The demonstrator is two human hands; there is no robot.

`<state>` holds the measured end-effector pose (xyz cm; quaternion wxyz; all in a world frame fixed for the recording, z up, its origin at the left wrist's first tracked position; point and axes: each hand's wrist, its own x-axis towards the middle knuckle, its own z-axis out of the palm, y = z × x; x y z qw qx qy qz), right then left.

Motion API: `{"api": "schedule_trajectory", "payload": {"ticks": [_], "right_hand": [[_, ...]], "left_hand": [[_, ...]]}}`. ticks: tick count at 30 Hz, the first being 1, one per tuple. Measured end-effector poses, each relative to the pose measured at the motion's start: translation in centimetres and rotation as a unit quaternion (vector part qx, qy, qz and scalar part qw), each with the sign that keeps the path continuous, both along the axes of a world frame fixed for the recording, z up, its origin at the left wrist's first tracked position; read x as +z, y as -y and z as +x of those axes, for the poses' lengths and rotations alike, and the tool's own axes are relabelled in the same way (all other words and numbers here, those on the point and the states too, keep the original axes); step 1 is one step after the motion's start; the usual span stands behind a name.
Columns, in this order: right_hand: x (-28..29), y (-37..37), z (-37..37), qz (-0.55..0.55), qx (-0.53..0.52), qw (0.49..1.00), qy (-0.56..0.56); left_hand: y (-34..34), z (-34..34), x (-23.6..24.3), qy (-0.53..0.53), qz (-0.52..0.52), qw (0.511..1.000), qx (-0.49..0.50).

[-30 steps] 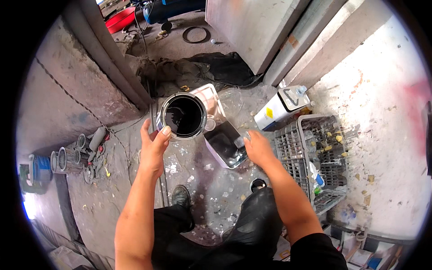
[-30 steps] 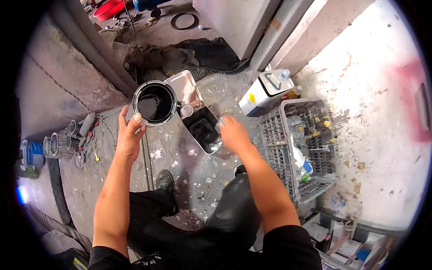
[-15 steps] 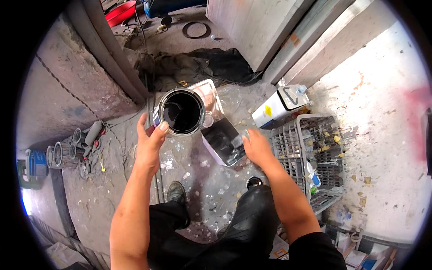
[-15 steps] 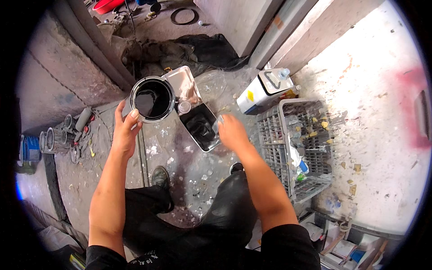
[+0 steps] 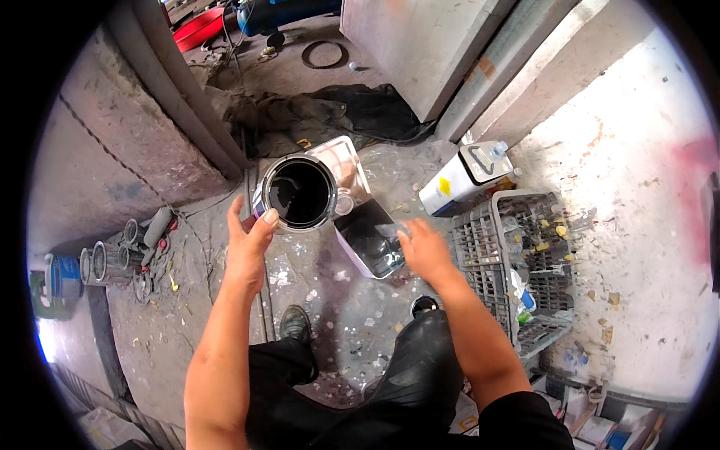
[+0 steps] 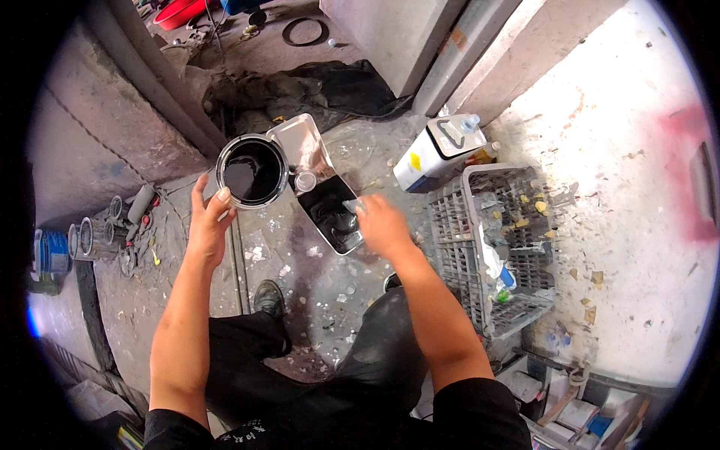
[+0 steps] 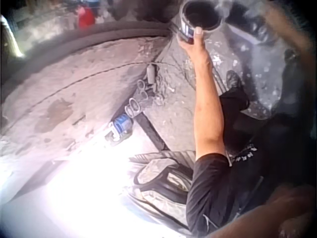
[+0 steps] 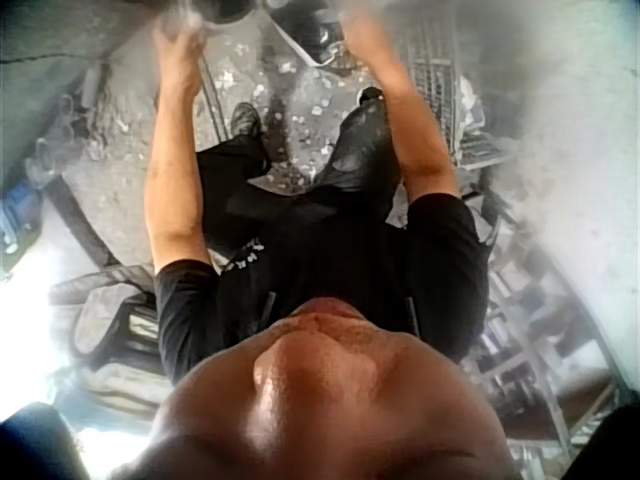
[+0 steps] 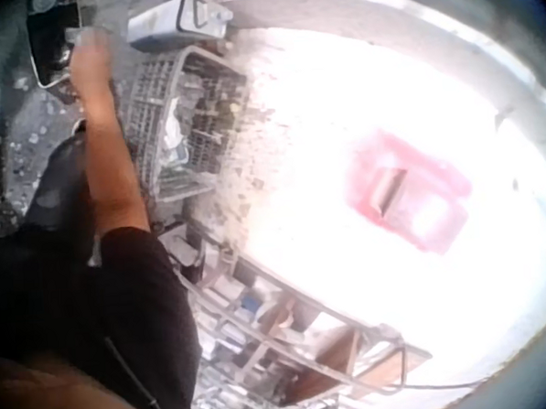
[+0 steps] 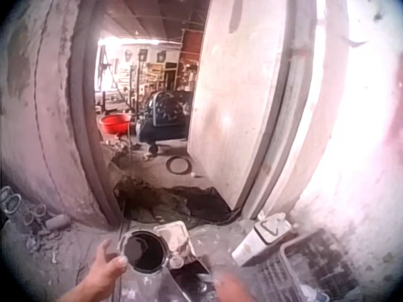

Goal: The person pours paint from a metal can into a smaller container, then adds liquid from a plastic jug and stirs the mixture with a metal stick.

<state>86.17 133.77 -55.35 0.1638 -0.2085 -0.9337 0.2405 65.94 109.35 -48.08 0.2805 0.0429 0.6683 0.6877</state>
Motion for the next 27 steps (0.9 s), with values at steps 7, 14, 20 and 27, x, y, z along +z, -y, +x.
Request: {"api": "schedule_trajectory", "payload": {"ticks": [7, 14, 20, 27], "right_hand": [[-1.1, 1.8, 0.5, -0.059, -0.101, 0.992, 0.047], [-1.2, -1.0, 4.1, -0.294, -0.216, 0.925, -0.108], [4.5, -2.7, 9.3, -0.379, -0.262, 0.853, -0.246], [8.0, -4.8, 14.1, -0.415, -0.248, 0.795, -0.365]], "left_hand": [[-0.1, 0.0, 0.0, 0.004, 0.003, 1.000, 0.003], [-0.2, 0.0, 0.1, 0.005, 0.003, 1.000, -0.003], [-0.5, 0.1, 0.1, 0.001, 0.001, 1.000, 0.001], [-0.8, 0.4, 0.3, 0.000, 0.002, 1.000, 0.002]]}}
